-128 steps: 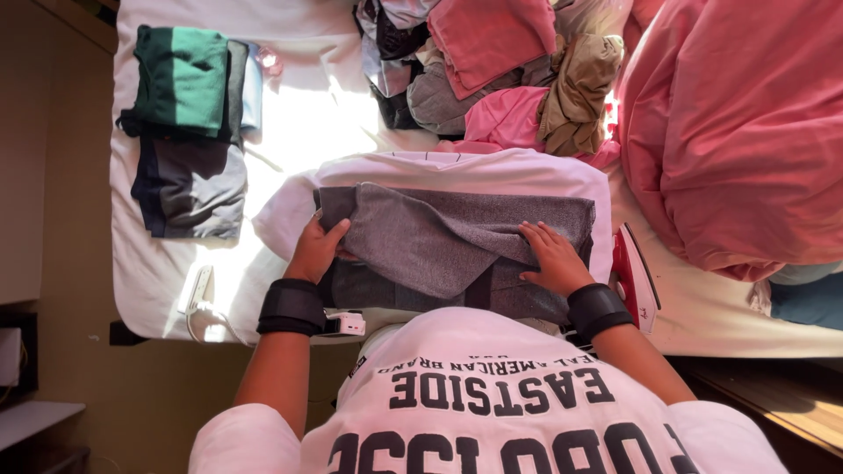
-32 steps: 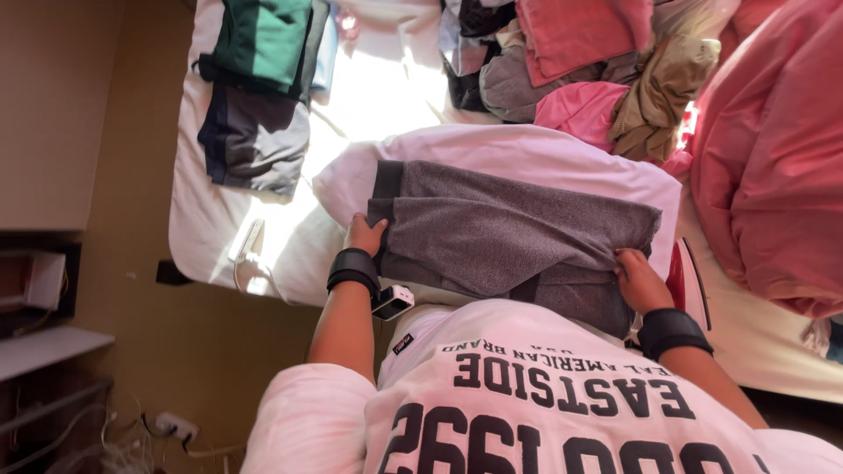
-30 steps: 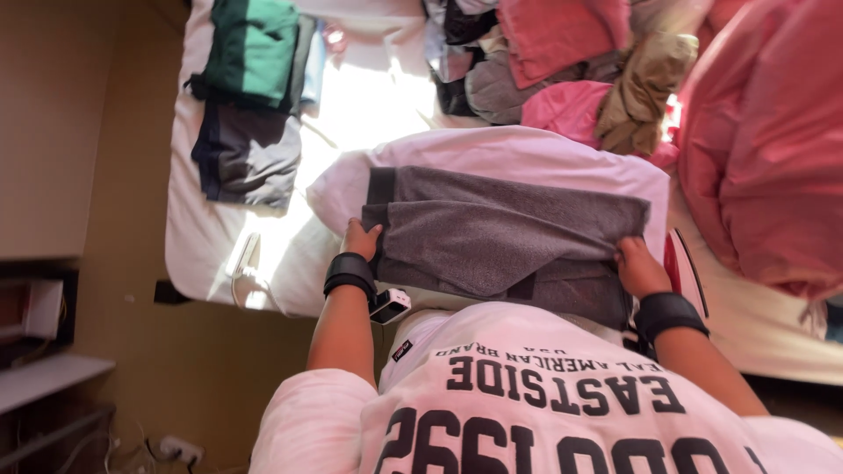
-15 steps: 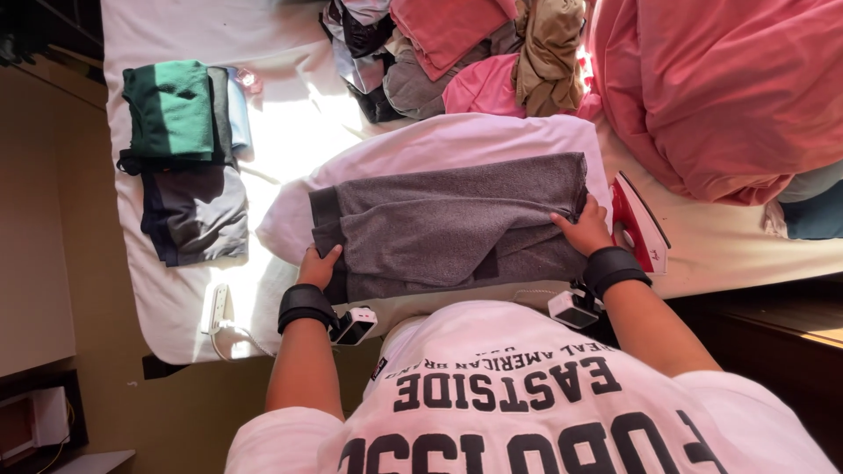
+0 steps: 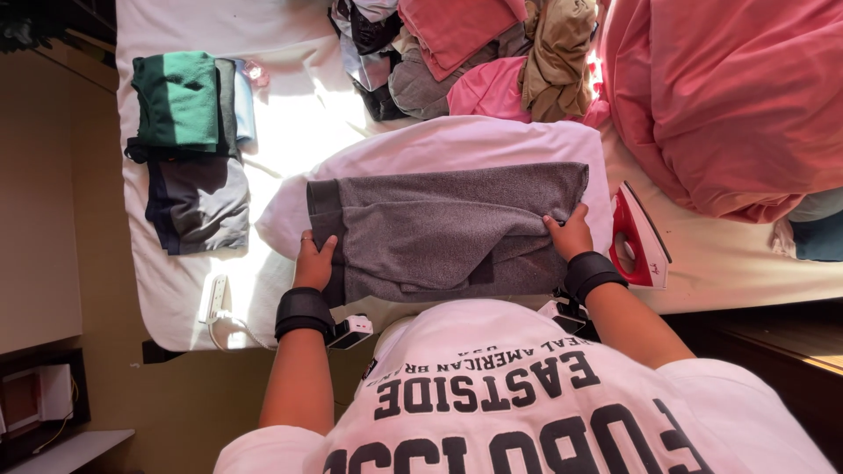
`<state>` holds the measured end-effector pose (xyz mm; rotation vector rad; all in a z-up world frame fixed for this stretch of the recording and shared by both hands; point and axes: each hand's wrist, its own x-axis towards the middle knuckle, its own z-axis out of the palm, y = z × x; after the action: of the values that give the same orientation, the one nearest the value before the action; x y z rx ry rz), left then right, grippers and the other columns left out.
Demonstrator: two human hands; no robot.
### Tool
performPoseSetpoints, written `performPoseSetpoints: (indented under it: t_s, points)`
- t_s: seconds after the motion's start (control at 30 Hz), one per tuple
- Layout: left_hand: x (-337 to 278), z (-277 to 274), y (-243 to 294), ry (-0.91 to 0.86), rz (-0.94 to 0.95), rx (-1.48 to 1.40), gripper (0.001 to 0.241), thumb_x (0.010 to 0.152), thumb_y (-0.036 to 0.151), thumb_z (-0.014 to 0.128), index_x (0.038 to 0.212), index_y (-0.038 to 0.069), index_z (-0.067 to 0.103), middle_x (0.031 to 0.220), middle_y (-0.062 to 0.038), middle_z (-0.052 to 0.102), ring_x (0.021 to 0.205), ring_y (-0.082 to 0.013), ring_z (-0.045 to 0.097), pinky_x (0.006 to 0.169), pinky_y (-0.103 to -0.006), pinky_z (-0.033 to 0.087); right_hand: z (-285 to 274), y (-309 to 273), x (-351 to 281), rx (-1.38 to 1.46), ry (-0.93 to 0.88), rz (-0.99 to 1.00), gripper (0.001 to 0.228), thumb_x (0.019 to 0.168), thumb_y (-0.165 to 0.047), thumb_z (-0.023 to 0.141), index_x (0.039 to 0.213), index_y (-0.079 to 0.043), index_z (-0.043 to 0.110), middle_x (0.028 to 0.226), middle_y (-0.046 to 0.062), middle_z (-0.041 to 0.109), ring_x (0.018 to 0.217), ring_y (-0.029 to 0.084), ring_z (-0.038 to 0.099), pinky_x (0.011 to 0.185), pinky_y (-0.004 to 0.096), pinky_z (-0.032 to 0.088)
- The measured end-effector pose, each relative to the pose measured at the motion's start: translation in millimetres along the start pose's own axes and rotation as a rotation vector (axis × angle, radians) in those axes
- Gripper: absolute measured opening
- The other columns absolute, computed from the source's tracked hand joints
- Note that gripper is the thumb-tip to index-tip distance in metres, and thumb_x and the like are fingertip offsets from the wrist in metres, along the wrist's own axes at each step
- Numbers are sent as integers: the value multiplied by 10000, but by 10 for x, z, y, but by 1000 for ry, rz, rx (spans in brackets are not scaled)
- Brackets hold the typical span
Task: The person irons a gray hoodie laid on a white cloth on a bed. They smooth the fabric, use a red and white iron to press the garment, fold it, and place it on a stack of folded clothes.
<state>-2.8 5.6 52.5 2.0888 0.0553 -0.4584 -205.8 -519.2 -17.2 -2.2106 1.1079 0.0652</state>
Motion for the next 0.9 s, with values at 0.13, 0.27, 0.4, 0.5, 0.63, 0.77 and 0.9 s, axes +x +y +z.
performPoseSetpoints:
  t_s: [0.13,0.27,0.4,0.5,0.63,0.77,0.9]
  points:
    - [-19,10,510,-12,77,8,444,1000,271,643,1313,-9,497,1247,-165,691,1166,-284,651,1004,-375,485,-135,-83,128,324,-134,-118,682,935,-245,753,1480,-11,416,1252,210,668,1162,335,637,989,395,494]
    - [94,-76,784,-56,234,-103,413,1022,215,635,1333,-11,486,1271,-135,664,1167,-236,621,1005,-346,472,-469,-357,171,585,-205,-208,621,946,-146,710,1499,-35,450,1313,123,651,1193,223,610,1024,322,472]
    - [184,-191,880,-99,218,-367,297,1064,172,629,1279,-2,522,1199,-100,681,1083,-161,626,980,-301,504,-720,-465,357,577,-161,-321,632,972,-126,703,1522,-23,407,1391,118,594,1249,185,574,1060,294,447]
    - [215,-210,903,-83,222,-463,323,1063,171,618,1322,11,511,1228,-76,669,1101,-147,619,987,-294,502,-842,-457,540,556,-126,-280,649,973,-145,713,1518,-12,387,1342,125,615,1199,186,592,1021,296,464]
    - [595,-39,177,-8,180,-362,379,1045,199,645,1338,1,507,1285,-112,655,1152,-185,612,1015,-319,482,-876,-188,722,288,6,-159,628,955,-181,746,1464,14,435,1154,165,665,1005,256,654,888,357,511]
    - [789,138,-730,11,-10,-82,479,992,245,661,1376,12,495,1239,-167,681,1137,-217,637,994,-339,494,-774,235,444,21,168,-229,488,945,-174,768,1330,29,545,1084,202,662,945,337,669,860,417,523]
    - [645,183,-930,33,-4,60,575,968,234,703,1430,-12,465,1342,-207,604,1214,-258,578,1028,-369,453,-757,485,-141,-56,58,-122,249,967,-163,685,1161,-14,639,981,197,682,901,363,670,835,461,531]
